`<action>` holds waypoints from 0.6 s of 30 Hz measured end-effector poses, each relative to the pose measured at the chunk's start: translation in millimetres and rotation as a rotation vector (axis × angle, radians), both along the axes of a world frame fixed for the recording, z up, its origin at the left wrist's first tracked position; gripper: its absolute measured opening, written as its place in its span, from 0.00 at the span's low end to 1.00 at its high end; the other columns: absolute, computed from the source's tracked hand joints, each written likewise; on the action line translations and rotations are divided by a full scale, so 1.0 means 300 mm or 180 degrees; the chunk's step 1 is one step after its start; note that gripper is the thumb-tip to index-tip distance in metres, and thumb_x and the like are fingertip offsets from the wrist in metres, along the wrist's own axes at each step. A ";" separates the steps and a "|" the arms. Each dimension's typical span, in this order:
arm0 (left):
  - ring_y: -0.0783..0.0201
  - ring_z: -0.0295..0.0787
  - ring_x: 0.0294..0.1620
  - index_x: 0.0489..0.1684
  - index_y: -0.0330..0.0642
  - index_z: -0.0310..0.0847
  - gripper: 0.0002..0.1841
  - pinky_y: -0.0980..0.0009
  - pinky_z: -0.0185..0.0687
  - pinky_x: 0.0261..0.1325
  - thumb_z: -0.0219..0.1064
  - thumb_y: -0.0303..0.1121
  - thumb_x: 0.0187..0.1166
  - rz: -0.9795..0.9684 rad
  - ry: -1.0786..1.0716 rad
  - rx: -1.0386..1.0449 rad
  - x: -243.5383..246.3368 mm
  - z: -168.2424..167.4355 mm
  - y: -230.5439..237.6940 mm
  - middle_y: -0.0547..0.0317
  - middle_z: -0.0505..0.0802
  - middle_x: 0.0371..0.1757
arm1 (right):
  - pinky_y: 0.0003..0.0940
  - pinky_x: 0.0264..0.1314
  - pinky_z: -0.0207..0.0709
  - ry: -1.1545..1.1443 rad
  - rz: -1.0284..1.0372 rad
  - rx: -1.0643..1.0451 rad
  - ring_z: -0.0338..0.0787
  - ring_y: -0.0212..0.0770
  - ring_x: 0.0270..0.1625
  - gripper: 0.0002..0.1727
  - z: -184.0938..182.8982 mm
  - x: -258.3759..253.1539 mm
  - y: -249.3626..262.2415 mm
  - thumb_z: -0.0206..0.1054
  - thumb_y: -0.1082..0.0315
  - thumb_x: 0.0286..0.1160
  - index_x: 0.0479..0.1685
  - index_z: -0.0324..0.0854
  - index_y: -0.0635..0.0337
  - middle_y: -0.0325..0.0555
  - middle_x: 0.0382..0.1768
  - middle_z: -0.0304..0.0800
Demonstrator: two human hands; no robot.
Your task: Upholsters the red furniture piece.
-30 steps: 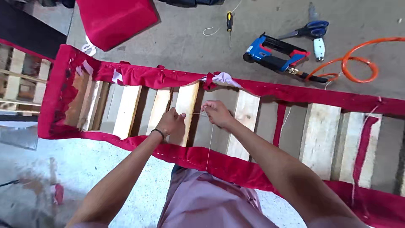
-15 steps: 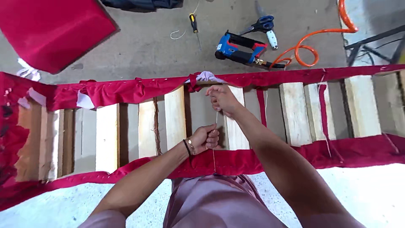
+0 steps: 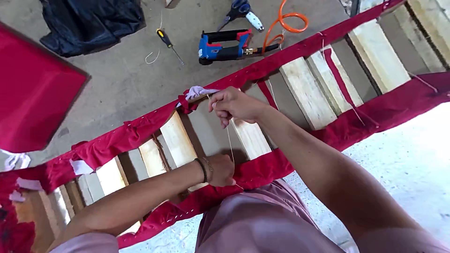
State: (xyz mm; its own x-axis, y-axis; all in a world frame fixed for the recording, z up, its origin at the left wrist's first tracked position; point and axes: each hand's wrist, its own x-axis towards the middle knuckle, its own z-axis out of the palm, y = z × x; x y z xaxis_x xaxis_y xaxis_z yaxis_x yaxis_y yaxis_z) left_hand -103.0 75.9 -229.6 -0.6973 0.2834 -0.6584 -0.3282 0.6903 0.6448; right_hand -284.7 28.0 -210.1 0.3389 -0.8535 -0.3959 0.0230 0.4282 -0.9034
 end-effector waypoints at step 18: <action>0.52 0.91 0.26 0.16 0.37 0.84 0.30 0.50 0.82 0.28 0.66 0.56 0.80 0.0768 0.2011 -0.0625 0.096 -0.218 0.020 0.51 0.88 0.20 | 0.56 0.73 0.79 0.4068 -0.1066 -0.1152 0.74 0.58 0.84 0.38 -0.292 0.063 0.652 0.56 0.45 0.84 0.88 0.66 0.59 0.57 0.91 0.59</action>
